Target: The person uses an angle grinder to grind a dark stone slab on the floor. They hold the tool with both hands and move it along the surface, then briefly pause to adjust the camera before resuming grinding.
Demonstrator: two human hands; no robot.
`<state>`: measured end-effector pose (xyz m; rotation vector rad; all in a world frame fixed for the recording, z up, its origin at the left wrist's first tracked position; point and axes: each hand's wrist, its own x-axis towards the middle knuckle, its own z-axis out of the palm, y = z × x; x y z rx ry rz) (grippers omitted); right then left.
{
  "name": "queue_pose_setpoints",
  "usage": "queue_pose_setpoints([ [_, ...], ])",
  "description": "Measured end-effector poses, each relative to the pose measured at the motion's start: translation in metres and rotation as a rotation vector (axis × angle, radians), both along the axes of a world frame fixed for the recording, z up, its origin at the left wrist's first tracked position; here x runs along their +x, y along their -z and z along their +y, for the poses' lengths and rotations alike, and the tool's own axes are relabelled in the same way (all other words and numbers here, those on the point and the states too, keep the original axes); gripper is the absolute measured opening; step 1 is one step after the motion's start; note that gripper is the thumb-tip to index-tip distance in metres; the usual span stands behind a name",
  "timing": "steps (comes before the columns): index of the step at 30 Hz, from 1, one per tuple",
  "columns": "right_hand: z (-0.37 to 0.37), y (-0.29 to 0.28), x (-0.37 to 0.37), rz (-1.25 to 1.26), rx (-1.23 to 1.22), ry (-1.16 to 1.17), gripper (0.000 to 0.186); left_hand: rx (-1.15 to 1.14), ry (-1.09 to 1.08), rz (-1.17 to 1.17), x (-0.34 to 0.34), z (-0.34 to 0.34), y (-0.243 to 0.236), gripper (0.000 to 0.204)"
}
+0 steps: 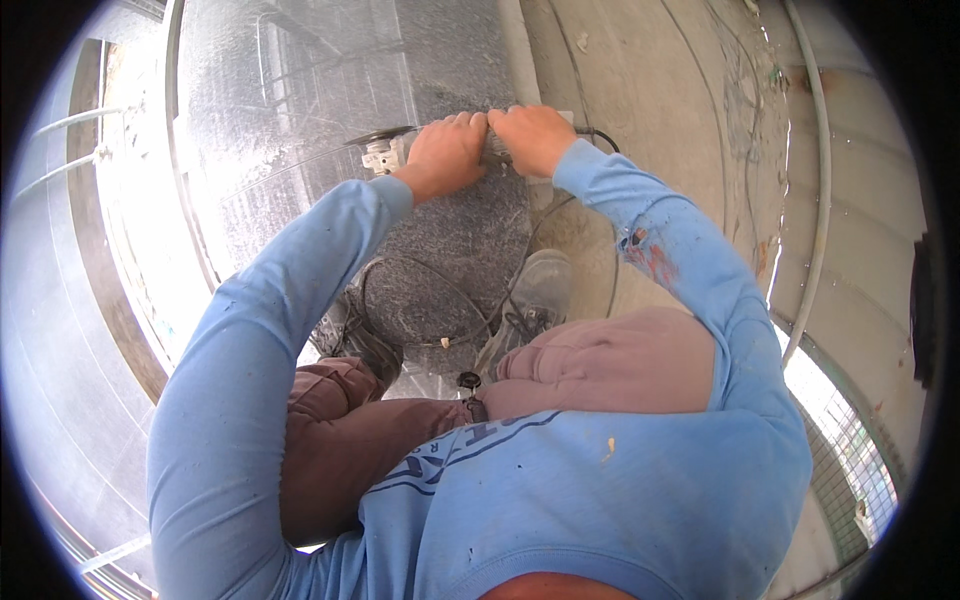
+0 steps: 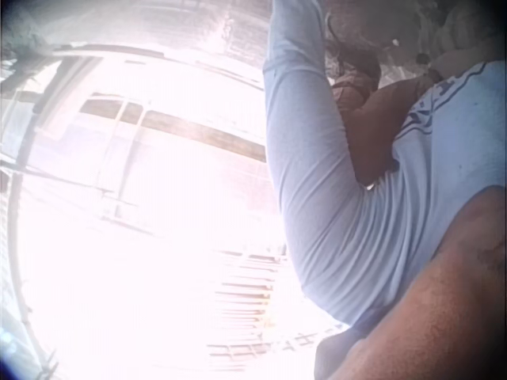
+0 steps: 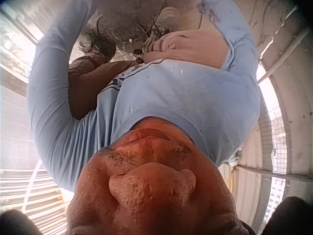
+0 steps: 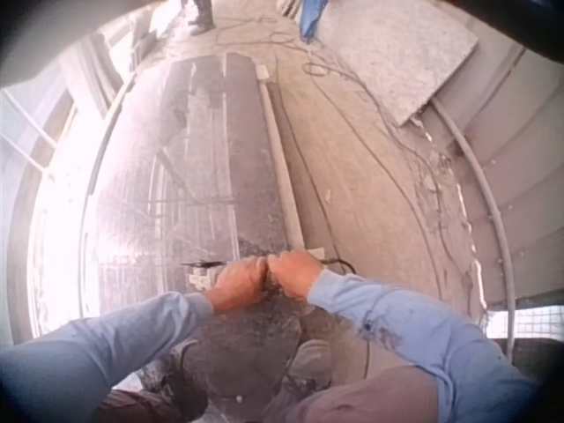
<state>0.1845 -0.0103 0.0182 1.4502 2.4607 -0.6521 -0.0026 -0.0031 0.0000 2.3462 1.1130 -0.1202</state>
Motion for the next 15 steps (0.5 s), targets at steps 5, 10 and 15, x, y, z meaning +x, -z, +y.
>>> queue_pose_setpoints([
  [5,-0.006,-0.013,0.012,-0.014,0.008,0.049,0.036,0.008,0.023,-0.064,0.012,-0.001,-0.004,0.053],
  [10,-0.006,-0.021,0.024,-0.068,0.015,0.034,0.036,0.022,0.030,-0.089,0.024,-0.003,-0.009,0.051],
  [15,-0.006,-0.022,0.029,-0.076,0.036,0.033,0.035,0.043,0.027,-0.105,0.029,-0.003,-0.007,0.050],
])
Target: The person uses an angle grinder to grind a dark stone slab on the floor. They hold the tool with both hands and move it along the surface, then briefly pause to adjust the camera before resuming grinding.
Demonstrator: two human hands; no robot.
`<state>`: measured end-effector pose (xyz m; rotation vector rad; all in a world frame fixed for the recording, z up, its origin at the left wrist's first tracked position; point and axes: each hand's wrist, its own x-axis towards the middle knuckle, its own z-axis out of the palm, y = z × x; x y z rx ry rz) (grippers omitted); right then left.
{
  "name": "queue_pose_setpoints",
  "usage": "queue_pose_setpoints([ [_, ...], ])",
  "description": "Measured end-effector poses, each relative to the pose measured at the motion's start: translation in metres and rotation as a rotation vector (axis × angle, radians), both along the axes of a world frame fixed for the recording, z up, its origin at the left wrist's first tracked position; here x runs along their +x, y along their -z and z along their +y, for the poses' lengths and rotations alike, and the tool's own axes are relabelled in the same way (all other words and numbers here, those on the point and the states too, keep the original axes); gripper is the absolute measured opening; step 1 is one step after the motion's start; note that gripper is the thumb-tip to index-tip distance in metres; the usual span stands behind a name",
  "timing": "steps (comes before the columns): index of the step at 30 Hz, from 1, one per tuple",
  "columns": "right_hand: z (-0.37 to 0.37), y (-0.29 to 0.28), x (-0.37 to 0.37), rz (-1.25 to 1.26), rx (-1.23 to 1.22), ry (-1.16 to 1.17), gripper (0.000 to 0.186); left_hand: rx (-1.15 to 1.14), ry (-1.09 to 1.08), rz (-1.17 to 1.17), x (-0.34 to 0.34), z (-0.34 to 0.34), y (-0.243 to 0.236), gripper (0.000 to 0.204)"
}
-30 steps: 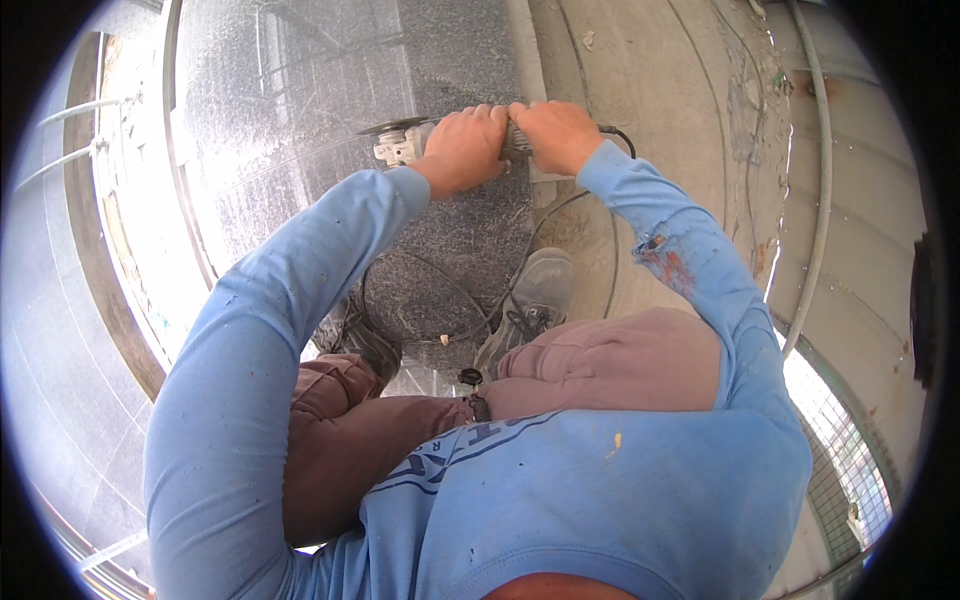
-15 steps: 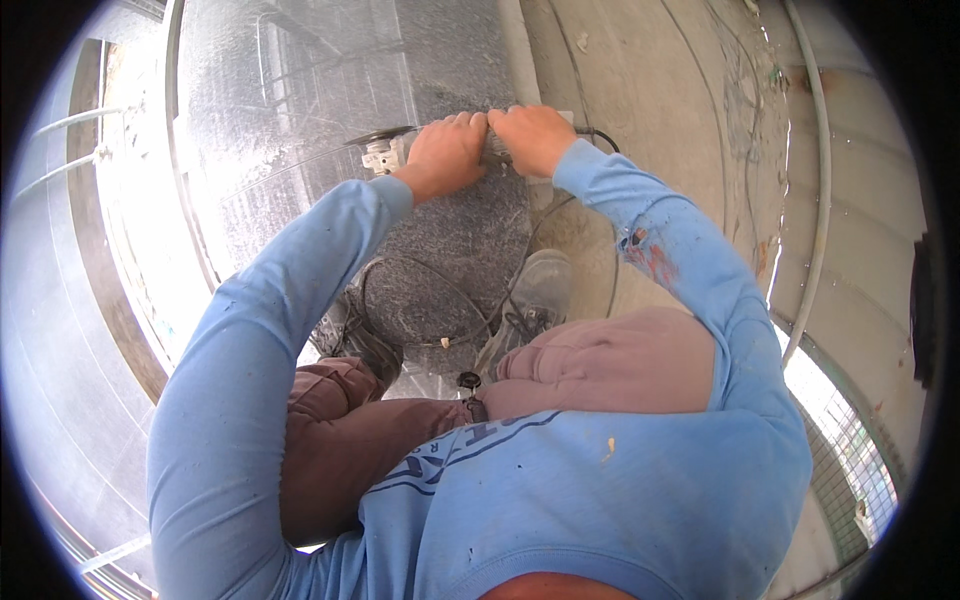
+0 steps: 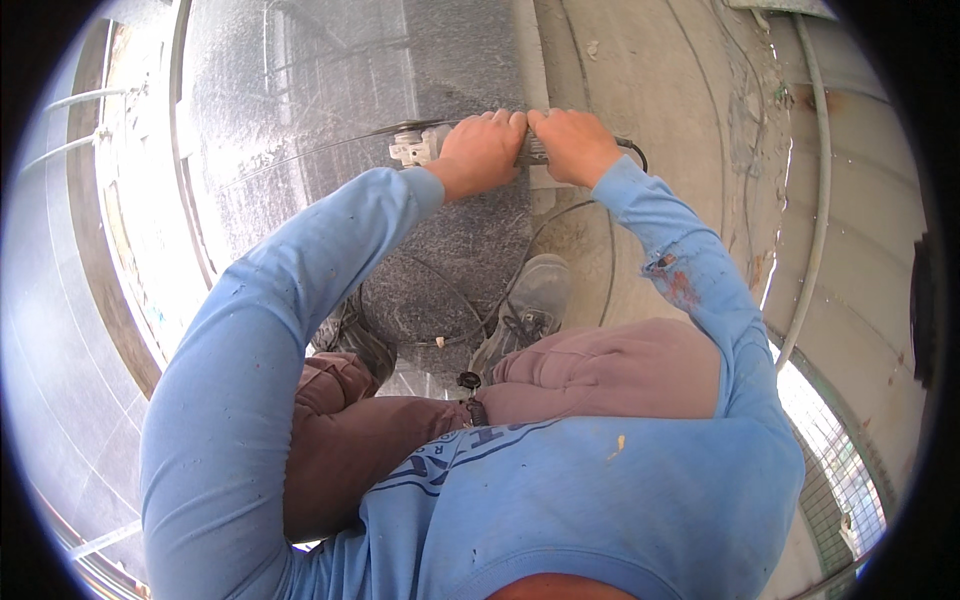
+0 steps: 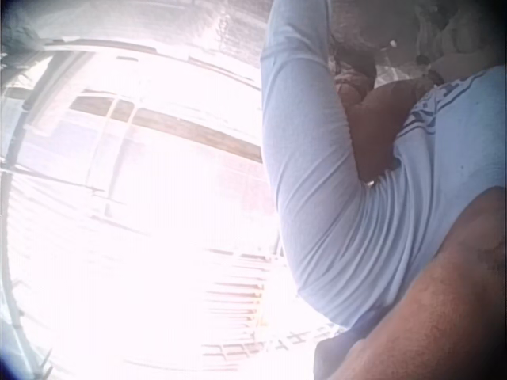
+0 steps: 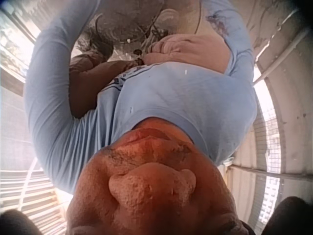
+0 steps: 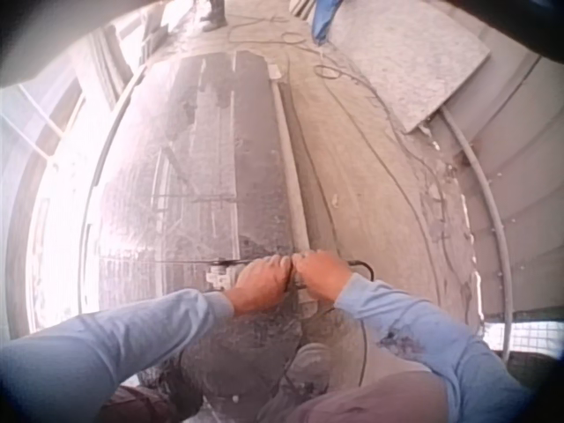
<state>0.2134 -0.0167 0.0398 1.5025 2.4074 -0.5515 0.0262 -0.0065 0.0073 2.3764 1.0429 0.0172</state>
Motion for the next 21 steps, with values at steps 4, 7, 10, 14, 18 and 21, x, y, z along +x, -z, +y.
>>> queue_pose_setpoints([
  [4,-0.001,0.013,-0.001,0.034,0.015,-0.013,0.034,-0.001,-0.008,0.002,-0.004,-0.001,0.000,0.050],
  [7,-0.001,0.018,-0.006,0.054,0.017,-0.013,0.033,-0.024,-0.011,0.026,-0.009,-0.001,-0.002,0.051],
  [10,0.000,0.020,-0.013,0.068,0.022,-0.012,0.033,-0.040,-0.011,0.068,-0.013,0.001,0.001,0.051],
  [14,0.001,0.025,-0.018,0.100,0.031,-0.032,0.033,-0.025,-0.013,0.059,-0.020,0.001,0.008,0.051],
  [18,0.002,0.034,-0.020,0.088,0.014,-0.031,0.032,-0.067,-0.023,0.081,-0.022,0.002,0.003,0.051],
  [21,0.003,0.028,-0.022,0.073,0.011,-0.027,0.031,-0.065,-0.025,0.087,-0.023,0.003,0.004,0.051],
])
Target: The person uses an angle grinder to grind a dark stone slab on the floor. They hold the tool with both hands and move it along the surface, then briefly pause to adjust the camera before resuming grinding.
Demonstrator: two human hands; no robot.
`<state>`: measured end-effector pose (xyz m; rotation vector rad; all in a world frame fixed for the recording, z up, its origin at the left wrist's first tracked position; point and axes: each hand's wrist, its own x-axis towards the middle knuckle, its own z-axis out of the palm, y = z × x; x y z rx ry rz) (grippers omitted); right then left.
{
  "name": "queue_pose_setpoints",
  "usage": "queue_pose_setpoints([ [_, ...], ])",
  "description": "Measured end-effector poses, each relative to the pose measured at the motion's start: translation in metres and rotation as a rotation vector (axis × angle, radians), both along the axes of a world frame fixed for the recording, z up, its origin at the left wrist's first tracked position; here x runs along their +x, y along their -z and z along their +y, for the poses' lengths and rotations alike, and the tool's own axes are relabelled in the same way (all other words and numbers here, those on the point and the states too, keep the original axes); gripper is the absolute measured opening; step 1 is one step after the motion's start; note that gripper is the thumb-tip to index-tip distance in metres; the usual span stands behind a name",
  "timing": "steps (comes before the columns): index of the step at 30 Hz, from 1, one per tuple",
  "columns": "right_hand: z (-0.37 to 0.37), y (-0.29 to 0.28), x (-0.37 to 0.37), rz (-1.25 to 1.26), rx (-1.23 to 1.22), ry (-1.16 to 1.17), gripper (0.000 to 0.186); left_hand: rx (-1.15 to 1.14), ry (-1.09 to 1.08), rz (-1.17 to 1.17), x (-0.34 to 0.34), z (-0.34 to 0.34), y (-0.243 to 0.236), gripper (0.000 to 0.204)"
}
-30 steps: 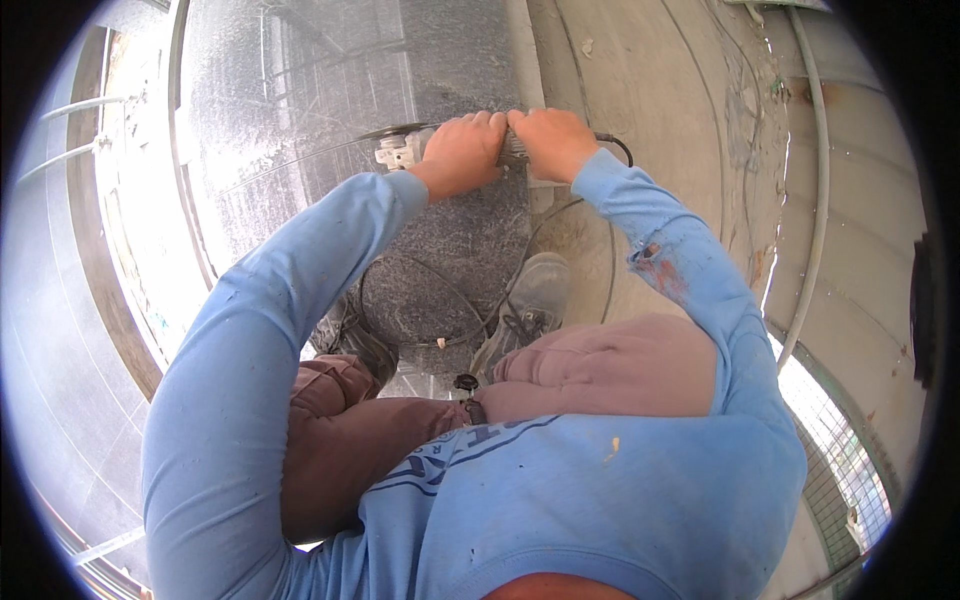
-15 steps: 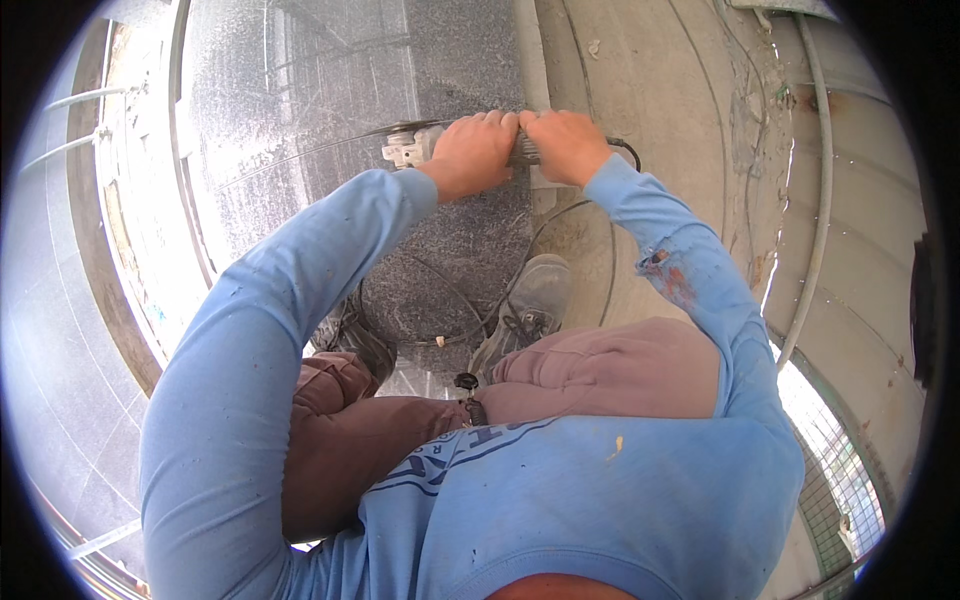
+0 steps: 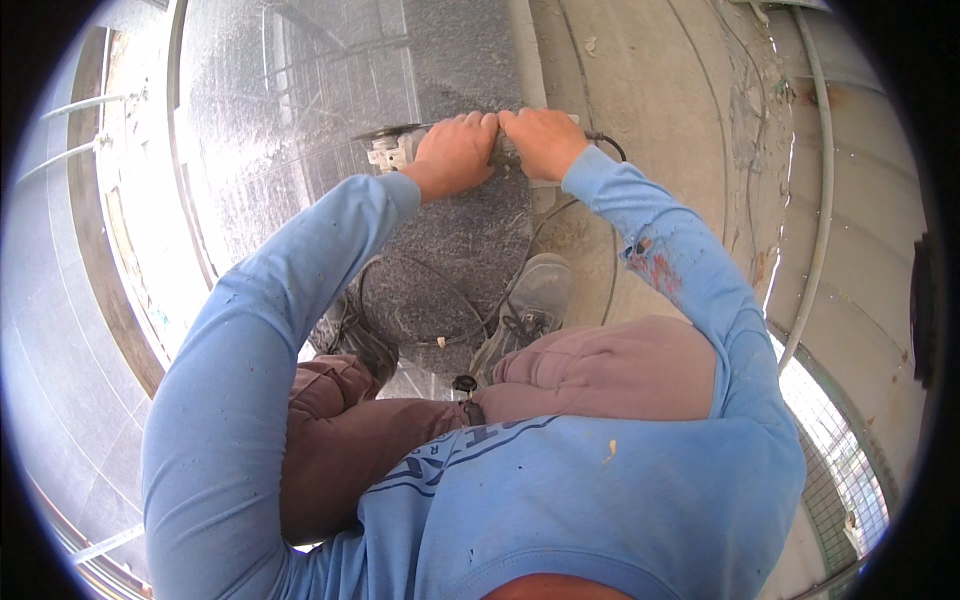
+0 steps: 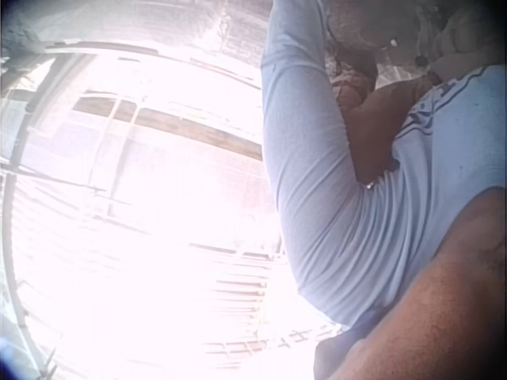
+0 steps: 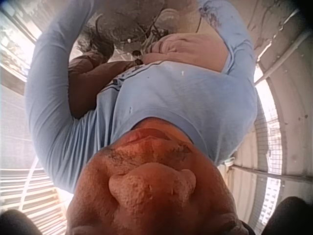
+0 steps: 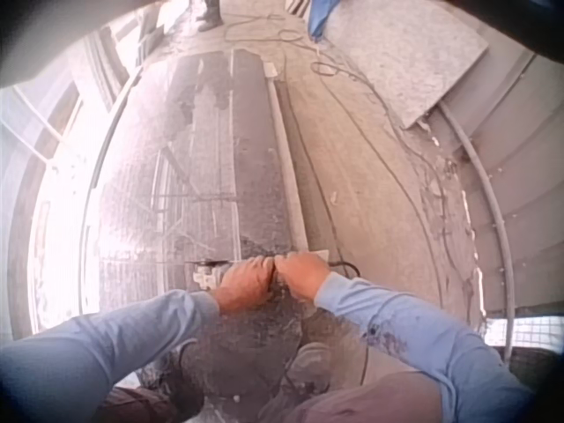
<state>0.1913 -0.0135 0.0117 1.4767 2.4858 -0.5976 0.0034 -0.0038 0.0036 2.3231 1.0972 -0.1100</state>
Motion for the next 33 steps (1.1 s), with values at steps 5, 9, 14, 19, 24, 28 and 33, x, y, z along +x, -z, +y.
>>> queue_pose_setpoints([
  [5,-0.002,-0.015,0.010,-0.052,-0.061,0.052,0.034,0.063,0.032,-0.066,0.011,-0.001,0.002,0.051],
  [9,-0.006,-0.024,0.023,-0.063,-0.039,0.048,0.038,0.046,0.045,-0.068,0.023,-0.003,-0.002,0.050],
  [14,-0.009,-0.025,0.029,-0.057,-0.019,0.055,0.038,0.052,0.050,-0.078,0.029,-0.004,-0.006,0.051],
  [19,-0.007,-0.015,0.027,-0.032,-0.010,0.042,0.036,0.043,0.036,-0.043,0.026,-0.004,-0.004,0.051],
  [24,-0.005,-0.016,0.018,-0.046,-0.034,0.045,0.033,0.015,0.028,-0.029,0.020,-0.003,-0.006,0.051],
  [28,-0.006,-0.007,0.013,-0.021,-0.030,0.049,0.032,0.016,0.030,-0.015,0.015,-0.003,-0.005,0.052],
  [33,-0.005,0.000,0.008,0.023,-0.002,0.034,0.032,0.005,0.032,0.003,0.008,-0.001,-0.003,0.052],
])
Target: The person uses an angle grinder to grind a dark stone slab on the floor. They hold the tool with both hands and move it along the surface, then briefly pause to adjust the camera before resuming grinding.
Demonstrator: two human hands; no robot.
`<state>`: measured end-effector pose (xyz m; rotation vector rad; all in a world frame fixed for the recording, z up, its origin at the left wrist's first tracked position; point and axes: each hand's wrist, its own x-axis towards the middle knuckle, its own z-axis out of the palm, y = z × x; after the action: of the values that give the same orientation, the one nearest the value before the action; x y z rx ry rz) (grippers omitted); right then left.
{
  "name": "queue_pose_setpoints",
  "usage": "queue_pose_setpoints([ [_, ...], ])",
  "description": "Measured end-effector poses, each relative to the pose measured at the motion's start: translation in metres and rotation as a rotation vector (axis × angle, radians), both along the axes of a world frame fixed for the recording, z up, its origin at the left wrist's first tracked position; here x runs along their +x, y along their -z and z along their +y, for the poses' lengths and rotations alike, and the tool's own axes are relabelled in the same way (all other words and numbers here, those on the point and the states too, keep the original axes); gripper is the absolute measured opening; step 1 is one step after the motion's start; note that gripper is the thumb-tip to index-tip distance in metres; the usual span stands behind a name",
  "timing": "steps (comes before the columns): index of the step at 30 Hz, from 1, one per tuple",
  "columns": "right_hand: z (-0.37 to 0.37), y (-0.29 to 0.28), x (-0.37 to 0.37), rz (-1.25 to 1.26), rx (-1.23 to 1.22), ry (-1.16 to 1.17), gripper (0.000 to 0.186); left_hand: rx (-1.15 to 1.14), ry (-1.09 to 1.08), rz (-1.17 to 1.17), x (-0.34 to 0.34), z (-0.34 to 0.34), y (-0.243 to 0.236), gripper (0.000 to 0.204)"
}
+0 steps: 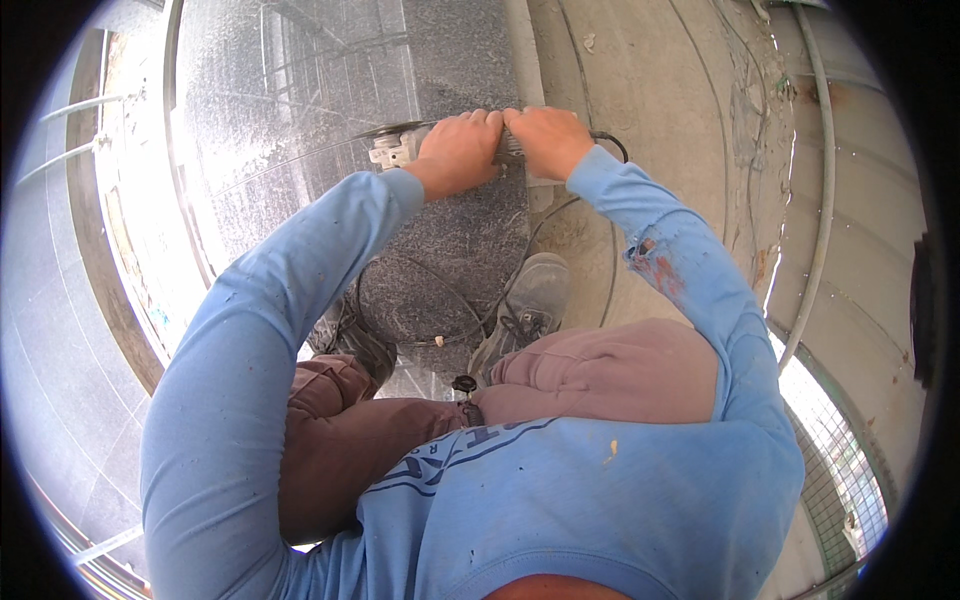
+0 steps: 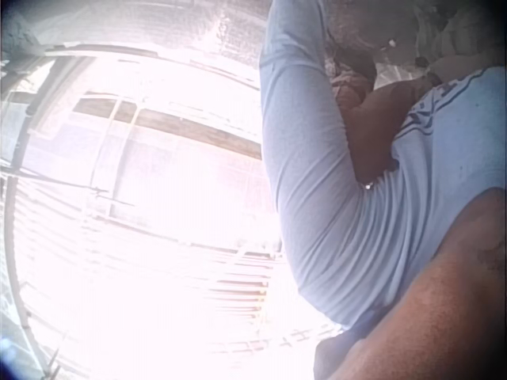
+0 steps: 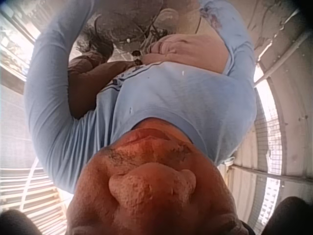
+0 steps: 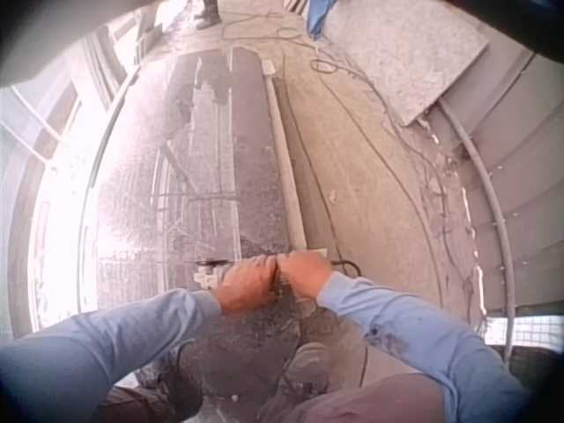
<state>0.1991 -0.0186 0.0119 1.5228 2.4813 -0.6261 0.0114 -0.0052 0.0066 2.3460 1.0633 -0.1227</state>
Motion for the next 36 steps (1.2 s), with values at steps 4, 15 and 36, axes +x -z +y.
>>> queue_pose_setpoints([
  [4,0.001,0.000,-0.002,0.004,-0.006,-0.010,0.032,-0.016,-0.001,0.028,-0.001,0.001,0.000,0.053],
  [15,-0.003,-0.015,0.019,-0.049,-0.030,0.013,0.036,0.038,0.022,-0.052,0.018,-0.002,0.002,0.053],
  [36,-0.001,0.005,0.008,-0.003,-0.039,0.016,0.032,0.024,0.011,0.014,0.008,-0.002,0.007,0.054],
])
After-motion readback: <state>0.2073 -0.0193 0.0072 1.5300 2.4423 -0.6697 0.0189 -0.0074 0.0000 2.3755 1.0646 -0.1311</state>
